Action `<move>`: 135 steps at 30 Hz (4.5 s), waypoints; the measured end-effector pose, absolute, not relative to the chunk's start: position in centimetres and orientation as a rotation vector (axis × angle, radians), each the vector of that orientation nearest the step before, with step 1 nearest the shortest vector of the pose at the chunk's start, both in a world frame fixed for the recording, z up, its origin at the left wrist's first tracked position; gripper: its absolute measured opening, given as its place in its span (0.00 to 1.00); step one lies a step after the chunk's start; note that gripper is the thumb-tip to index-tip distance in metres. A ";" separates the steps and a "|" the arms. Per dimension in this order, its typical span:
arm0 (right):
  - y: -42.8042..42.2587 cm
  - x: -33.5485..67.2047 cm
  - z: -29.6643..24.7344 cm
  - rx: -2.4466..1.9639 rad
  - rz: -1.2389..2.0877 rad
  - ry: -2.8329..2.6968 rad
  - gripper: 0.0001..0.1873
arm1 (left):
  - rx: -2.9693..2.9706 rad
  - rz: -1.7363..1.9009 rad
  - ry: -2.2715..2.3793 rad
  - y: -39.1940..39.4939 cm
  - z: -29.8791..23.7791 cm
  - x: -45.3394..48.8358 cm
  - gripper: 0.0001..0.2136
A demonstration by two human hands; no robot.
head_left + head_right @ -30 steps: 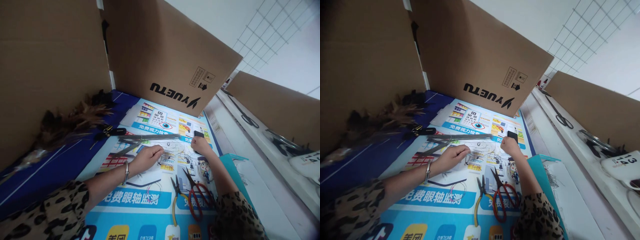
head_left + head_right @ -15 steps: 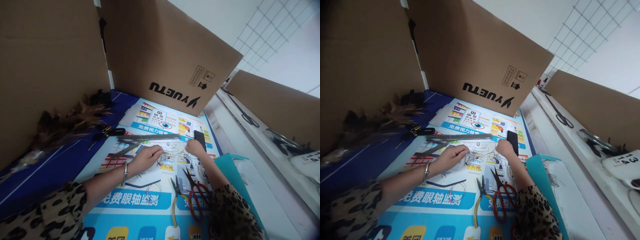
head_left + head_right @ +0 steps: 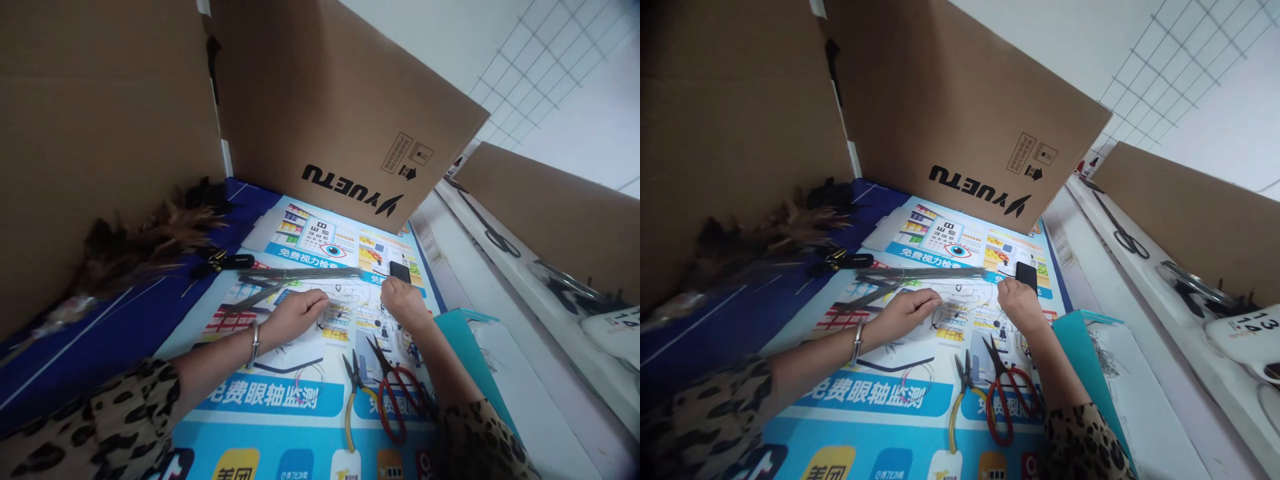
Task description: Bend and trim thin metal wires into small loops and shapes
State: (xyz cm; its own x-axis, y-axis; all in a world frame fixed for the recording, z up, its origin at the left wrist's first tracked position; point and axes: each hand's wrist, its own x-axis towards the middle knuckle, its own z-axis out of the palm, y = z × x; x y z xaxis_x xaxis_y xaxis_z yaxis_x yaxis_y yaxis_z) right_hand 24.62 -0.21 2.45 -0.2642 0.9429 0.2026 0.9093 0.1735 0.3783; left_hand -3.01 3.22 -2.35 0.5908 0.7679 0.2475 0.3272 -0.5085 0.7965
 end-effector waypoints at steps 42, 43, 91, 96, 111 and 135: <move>-2.4 16.4 1.6 2.460 -3.034 2.189 0.06 | 1.436 0.738 0.570 1.6 -0.3 -2.3 0.12; -2.4 16.4 1.4 2.444 -3.040 2.182 0.06 | 1.447 0.744 0.568 1.7 -0.4 -2.3 0.12; -5.1 17.4 2.3 2.803 -2.118 2.821 0.07 | 1.481 0.721 0.680 0.9 0.9 -0.3 0.12; -5.8 19.1 1.7 2.792 -2.272 2.676 0.07 | 1.540 0.778 0.696 1.6 0.9 1.1 0.12; -5.0 20.4 1.2 2.555 -1.865 2.641 0.11 | 2.052 0.914 0.568 2.2 -0.3 1.5 0.10; -4.1 19.6 -0.2 2.891 -2.213 2.297 0.10 | 0.935 0.729 0.458 2.3 -0.3 1.3 0.09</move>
State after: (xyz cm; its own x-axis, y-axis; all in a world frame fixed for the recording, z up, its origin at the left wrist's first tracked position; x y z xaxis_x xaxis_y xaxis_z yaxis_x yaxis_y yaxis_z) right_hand 19.64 -4.10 -0.22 0.2331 0.9724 0.0074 0.0286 0.0008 -0.9996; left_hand 1.29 2.27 -0.25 0.6768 0.7346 -0.0467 -0.3610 0.3866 0.8487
